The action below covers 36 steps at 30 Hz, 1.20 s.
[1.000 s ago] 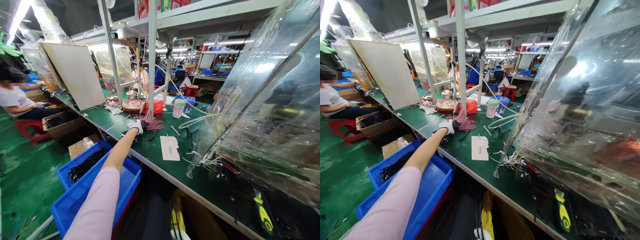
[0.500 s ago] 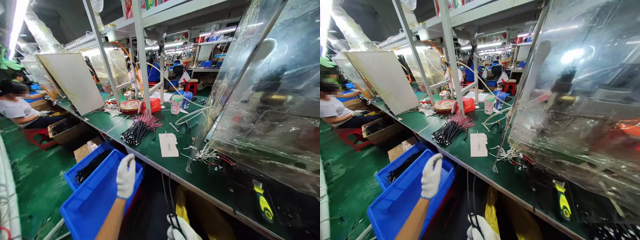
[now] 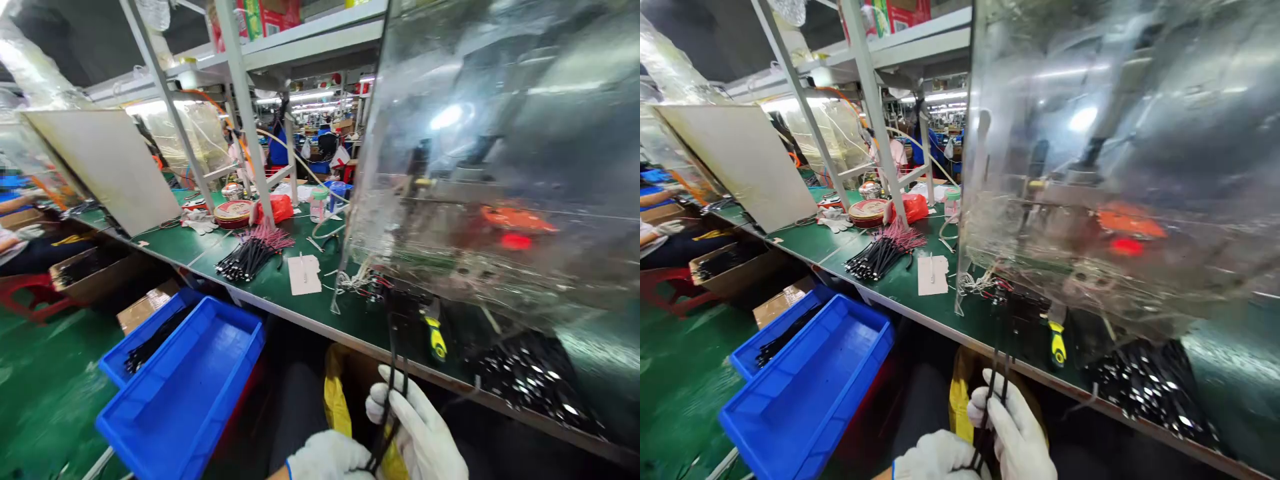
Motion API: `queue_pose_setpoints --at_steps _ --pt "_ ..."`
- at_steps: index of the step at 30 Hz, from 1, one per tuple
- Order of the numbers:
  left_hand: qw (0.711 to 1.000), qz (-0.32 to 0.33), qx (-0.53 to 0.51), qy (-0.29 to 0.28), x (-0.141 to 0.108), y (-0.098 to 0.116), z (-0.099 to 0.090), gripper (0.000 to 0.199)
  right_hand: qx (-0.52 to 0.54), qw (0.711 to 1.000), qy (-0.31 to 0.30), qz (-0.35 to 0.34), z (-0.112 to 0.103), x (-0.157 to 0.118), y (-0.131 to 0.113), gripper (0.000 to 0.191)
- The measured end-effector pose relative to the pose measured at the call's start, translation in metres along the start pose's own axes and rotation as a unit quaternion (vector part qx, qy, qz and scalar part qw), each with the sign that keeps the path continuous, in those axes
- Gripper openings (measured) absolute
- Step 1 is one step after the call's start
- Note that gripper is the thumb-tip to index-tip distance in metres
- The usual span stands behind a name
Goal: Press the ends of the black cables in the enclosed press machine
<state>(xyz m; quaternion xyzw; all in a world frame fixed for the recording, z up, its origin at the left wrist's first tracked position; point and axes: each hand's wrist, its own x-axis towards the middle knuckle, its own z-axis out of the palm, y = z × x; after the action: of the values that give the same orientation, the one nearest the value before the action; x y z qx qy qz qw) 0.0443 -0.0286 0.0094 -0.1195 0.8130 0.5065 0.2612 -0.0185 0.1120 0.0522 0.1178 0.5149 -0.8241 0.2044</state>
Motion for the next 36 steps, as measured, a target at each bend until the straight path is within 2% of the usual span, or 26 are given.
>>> queue_pose_setpoints --at_steps 3,5,9,14,17,20,24,26,29,36 --pt "0.991 0.098 0.015 -0.084 0.0 0.006 0.0 0.017 0.039 0.999 0.024 -0.018 -0.012 -0.001 -0.015 0.049" --pt "0.987 0.12 0.014 -0.106 -0.002 0.01 0.003 0.018 0.064 0.997 0.029 -0.024 -0.017 0.004 -0.024 0.047" --pt "0.992 0.084 -0.006 -0.099 -0.007 0.029 0.018 0.019 0.094 0.995 0.013 -0.026 -0.022 0.023 -0.046 0.044" --pt "0.986 0.05 -0.144 -0.062 -0.005 0.06 0.031 0.026 0.082 0.997 -0.012 -0.003 -0.017 0.051 -0.074 0.026" --pt "0.966 0.05 -0.246 -0.064 0.002 0.078 0.027 0.031 0.053 0.997 -0.052 0.036 -0.018 0.057 -0.075 0.017" --pt "0.952 0.052 -0.292 -0.074 0.009 0.096 0.018 0.034 0.007 0.995 -0.085 0.054 -0.023 0.055 -0.067 0.028" --pt "0.945 0.071 -0.303 -0.101 0.019 0.111 0.009 0.042 0.004 0.997 -0.052 0.051 -0.021 0.06 -0.064 0.037" --pt "0.936 0.095 -0.323 -0.1 0.023 0.111 0.007 0.049 0.029 0.997 -0.041 0.055 -0.017 0.067 -0.069 0.035" --pt "0.929 0.106 -0.344 -0.085 0.028 0.098 0.007 0.056 0.065 0.995 -0.036 0.063 -0.013 0.079 -0.075 0.036" --pt "0.933 0.054 -0.354 -0.022 0.037 0.037 0.006 0.053 0.064 0.995 -0.027 0.077 -0.009 0.091 -0.081 0.043"
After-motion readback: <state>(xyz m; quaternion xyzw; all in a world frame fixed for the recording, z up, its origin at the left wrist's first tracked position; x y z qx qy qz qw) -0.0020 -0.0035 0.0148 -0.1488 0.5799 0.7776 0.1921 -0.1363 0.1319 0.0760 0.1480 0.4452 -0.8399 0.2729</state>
